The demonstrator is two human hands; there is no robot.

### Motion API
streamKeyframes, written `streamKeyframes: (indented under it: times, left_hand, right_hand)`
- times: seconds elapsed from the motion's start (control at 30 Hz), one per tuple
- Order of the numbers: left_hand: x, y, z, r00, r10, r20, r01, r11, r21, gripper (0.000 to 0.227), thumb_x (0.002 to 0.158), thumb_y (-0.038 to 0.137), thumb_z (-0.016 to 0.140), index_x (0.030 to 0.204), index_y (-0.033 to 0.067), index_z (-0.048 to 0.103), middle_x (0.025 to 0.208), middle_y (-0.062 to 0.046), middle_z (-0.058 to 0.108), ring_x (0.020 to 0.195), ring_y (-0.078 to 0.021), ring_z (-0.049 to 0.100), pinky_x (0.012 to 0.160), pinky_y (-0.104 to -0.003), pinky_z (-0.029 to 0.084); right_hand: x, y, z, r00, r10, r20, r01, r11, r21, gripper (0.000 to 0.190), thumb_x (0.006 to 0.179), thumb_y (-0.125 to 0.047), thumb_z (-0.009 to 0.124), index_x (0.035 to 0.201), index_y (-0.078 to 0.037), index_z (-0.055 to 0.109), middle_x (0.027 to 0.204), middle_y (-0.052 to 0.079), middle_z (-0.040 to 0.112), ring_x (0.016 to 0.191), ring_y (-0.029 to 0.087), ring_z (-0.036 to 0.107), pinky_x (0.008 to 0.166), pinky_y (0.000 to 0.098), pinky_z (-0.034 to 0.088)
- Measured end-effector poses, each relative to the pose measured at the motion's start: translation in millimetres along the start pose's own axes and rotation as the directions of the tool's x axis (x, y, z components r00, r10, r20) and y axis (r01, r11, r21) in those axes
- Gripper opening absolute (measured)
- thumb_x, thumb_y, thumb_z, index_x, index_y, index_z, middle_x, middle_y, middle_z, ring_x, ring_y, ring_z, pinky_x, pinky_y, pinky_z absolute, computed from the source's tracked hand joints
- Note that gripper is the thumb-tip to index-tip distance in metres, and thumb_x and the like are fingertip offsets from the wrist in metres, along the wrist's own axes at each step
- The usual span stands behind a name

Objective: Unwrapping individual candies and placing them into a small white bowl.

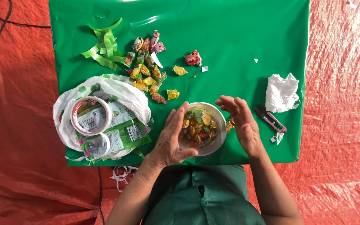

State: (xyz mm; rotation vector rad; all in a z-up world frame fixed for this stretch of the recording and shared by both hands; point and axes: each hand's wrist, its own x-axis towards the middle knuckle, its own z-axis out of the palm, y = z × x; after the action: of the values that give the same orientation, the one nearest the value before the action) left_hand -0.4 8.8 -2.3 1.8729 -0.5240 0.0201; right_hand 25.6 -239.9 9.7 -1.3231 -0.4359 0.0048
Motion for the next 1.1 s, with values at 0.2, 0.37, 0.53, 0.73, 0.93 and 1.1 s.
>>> streamKeyframes:
  times: [0.2,0.37,0.53,0.73,0.93,1.1]
  left_hand:
    - [-6.2,11.0,9.7,0.998,-0.024,-0.059,0.032,0.990,0.139,0.117,0.086,0.081,0.055,0.166,0.0050,0.016,0.170,-0.020,0.024,0.157,-0.0457,0.019,0.127,-0.061,0.012]
    - [-16.9,15.6,22.1,0.989,-0.057,-0.136,0.085,0.975,0.207,0.114,0.088,0.074,0.060,0.165,0.0016,0.017,0.168,-0.025,0.026,0.154,-0.0507,0.023,0.124,-0.064,0.016]
    - [-24.4,10.1,33.7,0.986,-0.054,-0.156,0.093,0.962,0.258,0.112,0.087,0.071,0.064,0.162,-0.0013,0.021,0.165,-0.028,0.031,0.152,-0.0520,0.029,0.123,-0.065,0.021]
    - [-25.3,5.4,40.9,0.982,-0.057,-0.182,0.110,0.949,0.296,0.097,0.096,0.064,0.054,0.160,-0.0018,0.027,0.163,-0.027,0.036,0.150,-0.0508,0.034,0.121,-0.066,0.024]
    - [-20.8,14.6,27.5,0.981,-0.077,-0.177,0.113,0.972,0.206,0.102,0.093,0.059,0.066,0.164,0.0037,0.019,0.167,-0.026,0.027,0.153,-0.0512,0.026,0.121,-0.068,0.024]
    - [-21.8,17.8,16.9,0.977,-0.069,-0.201,0.076,0.997,0.028,0.106,0.093,0.060,0.068,0.164,0.0041,0.015,0.168,-0.025,0.023,0.155,-0.0520,0.021,0.125,-0.067,0.022]
  right_hand:
    - [16.4,-12.7,2.8,0.979,0.079,0.189,0.014,0.894,-0.447,0.074,0.105,-0.054,0.029,0.146,0.003,0.050,0.145,0.028,0.052,0.140,0.046,0.047,0.116,0.0571,0.033]
    - [34.6,-16.5,21.0,0.942,0.053,0.333,0.165,0.788,-0.593,0.074,0.106,-0.055,0.024,0.148,-0.002,0.052,0.147,0.021,0.054,0.139,0.042,0.049,0.113,0.0518,0.037]
    - [43.6,-19.9,28.8,0.907,0.039,0.419,0.238,0.773,-0.589,0.069,0.108,-0.050,0.023,0.147,0.000,0.052,0.144,0.022,0.056,0.135,0.043,0.054,0.110,0.0522,0.040]
    - [41.7,-16.9,26.9,0.903,0.049,0.426,0.233,0.779,-0.582,0.068,0.108,-0.049,0.025,0.142,0.001,0.056,0.136,0.021,0.062,0.131,0.043,0.058,0.108,0.0527,0.044]
    - [56.7,-23.4,19.3,0.905,0.082,0.416,0.197,0.787,-0.584,0.069,0.105,-0.052,0.032,0.144,0.000,0.057,0.141,0.022,0.059,0.131,0.047,0.055,0.104,0.0562,0.045]
    - [94.2,-31.8,15.1,0.889,0.092,0.449,0.263,0.700,-0.664,0.046,0.094,-0.016,0.062,0.139,-0.004,0.064,0.125,0.018,0.066,0.115,0.044,0.065,0.093,0.0509,0.051]
